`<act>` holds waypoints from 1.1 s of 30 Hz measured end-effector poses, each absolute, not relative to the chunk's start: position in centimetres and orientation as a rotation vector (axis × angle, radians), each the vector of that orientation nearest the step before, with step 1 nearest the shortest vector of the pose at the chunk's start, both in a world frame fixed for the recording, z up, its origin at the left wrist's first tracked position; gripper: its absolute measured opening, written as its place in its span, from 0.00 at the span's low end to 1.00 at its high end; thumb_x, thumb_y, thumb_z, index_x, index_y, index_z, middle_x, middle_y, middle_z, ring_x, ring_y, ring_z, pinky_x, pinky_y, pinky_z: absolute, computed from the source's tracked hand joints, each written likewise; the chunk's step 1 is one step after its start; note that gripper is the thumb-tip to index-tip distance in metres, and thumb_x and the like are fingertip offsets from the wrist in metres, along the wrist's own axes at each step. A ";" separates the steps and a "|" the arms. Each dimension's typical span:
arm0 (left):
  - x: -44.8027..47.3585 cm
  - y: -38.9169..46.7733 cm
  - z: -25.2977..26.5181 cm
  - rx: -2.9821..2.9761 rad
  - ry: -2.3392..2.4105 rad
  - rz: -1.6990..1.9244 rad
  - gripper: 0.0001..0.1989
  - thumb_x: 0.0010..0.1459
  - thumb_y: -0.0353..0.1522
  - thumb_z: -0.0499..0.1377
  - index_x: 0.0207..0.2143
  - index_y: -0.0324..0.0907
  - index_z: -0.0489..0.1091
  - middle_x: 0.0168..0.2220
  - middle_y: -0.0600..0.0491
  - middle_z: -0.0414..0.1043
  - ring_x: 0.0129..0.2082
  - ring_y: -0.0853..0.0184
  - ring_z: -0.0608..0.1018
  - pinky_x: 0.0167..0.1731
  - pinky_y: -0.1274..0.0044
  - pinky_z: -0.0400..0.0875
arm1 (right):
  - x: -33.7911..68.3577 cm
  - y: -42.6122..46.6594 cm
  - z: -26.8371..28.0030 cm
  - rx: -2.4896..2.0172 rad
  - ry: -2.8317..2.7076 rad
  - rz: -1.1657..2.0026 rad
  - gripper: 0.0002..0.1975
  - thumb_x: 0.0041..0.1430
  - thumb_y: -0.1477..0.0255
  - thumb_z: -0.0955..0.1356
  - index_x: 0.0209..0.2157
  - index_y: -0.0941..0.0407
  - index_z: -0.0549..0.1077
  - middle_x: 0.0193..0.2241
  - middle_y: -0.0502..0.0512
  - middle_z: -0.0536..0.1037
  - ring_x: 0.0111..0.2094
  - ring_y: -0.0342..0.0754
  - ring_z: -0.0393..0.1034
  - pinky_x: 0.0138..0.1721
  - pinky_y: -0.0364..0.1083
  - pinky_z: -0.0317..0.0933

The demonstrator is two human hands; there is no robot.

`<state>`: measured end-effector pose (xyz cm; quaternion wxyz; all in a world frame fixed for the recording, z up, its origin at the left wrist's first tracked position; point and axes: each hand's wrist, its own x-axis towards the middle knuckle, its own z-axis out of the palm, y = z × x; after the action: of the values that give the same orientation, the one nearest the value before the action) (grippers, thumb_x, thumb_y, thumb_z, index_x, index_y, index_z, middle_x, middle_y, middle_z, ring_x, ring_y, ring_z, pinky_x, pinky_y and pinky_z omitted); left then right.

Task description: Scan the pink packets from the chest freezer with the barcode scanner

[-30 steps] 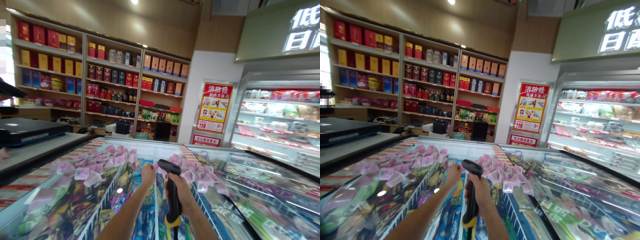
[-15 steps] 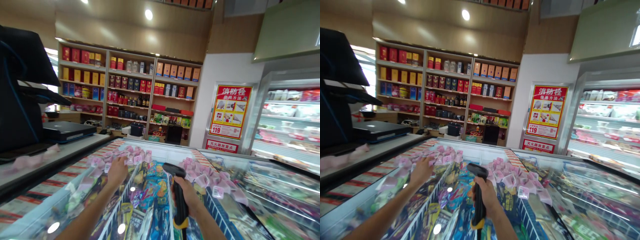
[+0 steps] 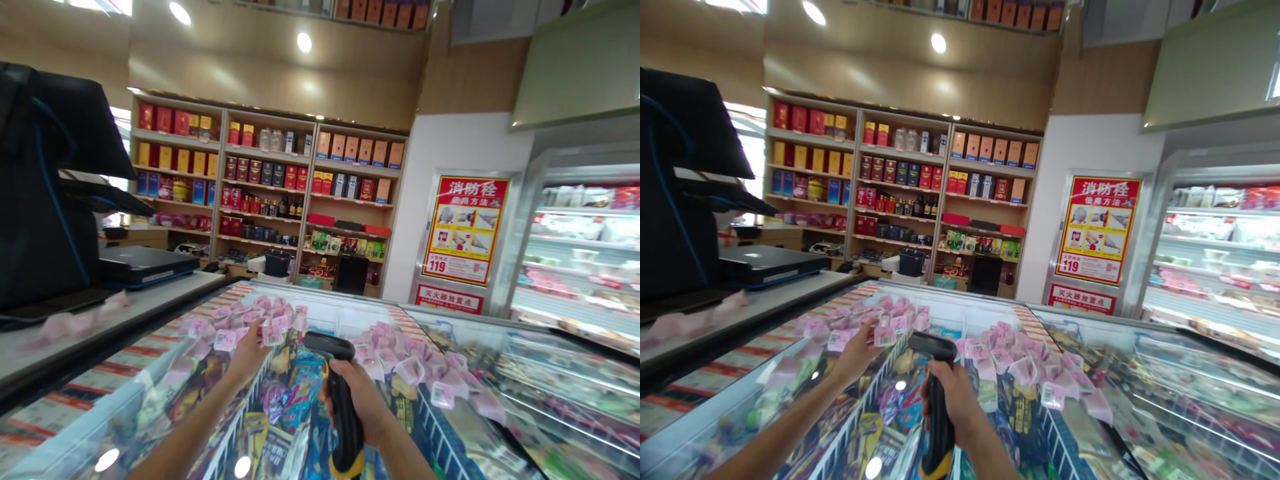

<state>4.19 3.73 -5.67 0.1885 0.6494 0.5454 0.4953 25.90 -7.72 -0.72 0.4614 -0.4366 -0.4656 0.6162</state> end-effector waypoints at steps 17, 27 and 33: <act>11.9 4.1 -6.8 1.869 1.730 1.212 0.10 0.48 0.26 0.52 0.36 0.40 0.62 0.33 0.49 0.72 0.34 0.65 0.74 0.32 0.79 0.63 | 31.2 -6.3 -0.8 -1.226 -1.035 1.243 0.16 0.43 0.59 0.64 0.22 0.59 0.64 0.11 0.47 0.66 0.10 0.39 0.58 0.10 0.39 0.53; 19.3 3.0 -6.4 2.043 1.554 1.057 0.07 0.48 0.25 0.53 0.33 0.40 0.62 0.32 0.52 0.71 0.32 0.70 0.74 0.30 0.82 0.62 | 33.2 -6.3 -1.0 -1.195 -0.942 1.204 0.15 0.44 0.60 0.64 0.21 0.58 0.65 0.13 0.47 0.67 0.12 0.40 0.59 0.11 0.40 0.53; 20.5 3.5 -6.8 2.085 1.624 0.989 0.14 0.45 0.24 0.55 0.37 0.38 0.64 0.39 0.47 0.69 0.41 0.67 0.72 0.38 0.79 0.63 | 32.6 -6.3 -1.6 -1.223 -0.976 1.218 0.16 0.45 0.59 0.63 0.24 0.60 0.67 0.09 0.46 0.64 0.10 0.40 0.56 0.11 0.40 0.53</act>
<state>20.52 3.51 -6.84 0.1592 0.7295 0.5681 0.3462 32.58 -6.30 -1.62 0.5474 -0.5162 -0.4119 0.5140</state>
